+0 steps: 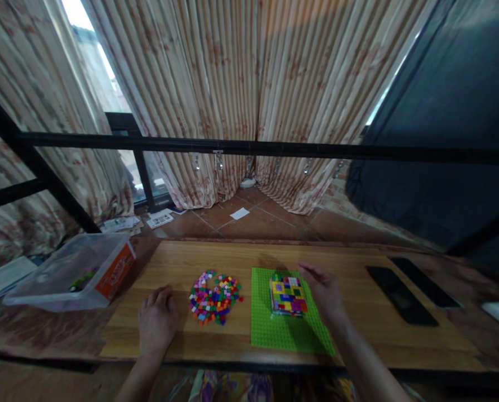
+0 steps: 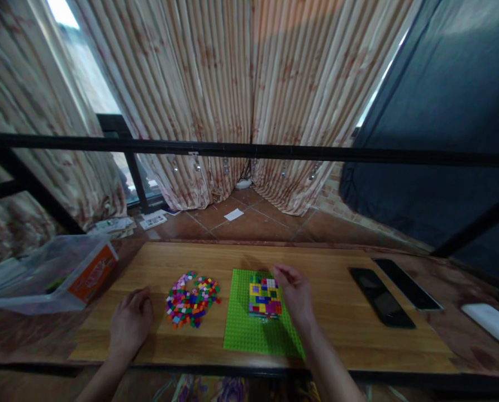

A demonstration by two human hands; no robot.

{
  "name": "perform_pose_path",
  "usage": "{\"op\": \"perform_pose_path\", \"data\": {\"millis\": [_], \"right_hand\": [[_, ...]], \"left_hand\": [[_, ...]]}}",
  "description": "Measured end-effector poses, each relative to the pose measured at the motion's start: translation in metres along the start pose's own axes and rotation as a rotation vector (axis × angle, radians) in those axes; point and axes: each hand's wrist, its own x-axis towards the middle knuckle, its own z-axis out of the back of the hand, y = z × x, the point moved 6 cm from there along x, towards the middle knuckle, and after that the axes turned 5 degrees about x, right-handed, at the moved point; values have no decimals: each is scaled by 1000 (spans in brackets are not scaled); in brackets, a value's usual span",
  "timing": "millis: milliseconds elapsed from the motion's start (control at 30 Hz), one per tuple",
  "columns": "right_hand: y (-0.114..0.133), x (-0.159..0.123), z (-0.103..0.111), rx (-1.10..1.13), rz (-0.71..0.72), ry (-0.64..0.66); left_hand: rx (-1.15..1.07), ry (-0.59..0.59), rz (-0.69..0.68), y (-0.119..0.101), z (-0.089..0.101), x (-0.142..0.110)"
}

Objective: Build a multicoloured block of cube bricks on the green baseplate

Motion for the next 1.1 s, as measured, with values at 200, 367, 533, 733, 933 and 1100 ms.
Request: {"op": "perform_pose_path", "data": {"millis": [200, 367, 533, 733, 933, 1100], "right_hand": [[20, -61, -66, -313, 225, 335], [-14, -74, -125, -792, 292, 487], [-41, -56, -149, -1018, 238, 519], [-51, -51, -154, -1035, 201, 507], [-42, -56, -149, -1005, 200, 494], [-21, -72, -126, -675, 189, 477]], "left_hand": [[-3, 29, 5, -2, 1, -1], [-13, 31, 21, -2, 3, -2], [-31, 61, 40, -2, 2, -2], [-37, 67, 59, -2, 1, -3], [-25, 57, 54, -3, 2, -2], [-2, 41, 38, -2, 2, -2]]}}
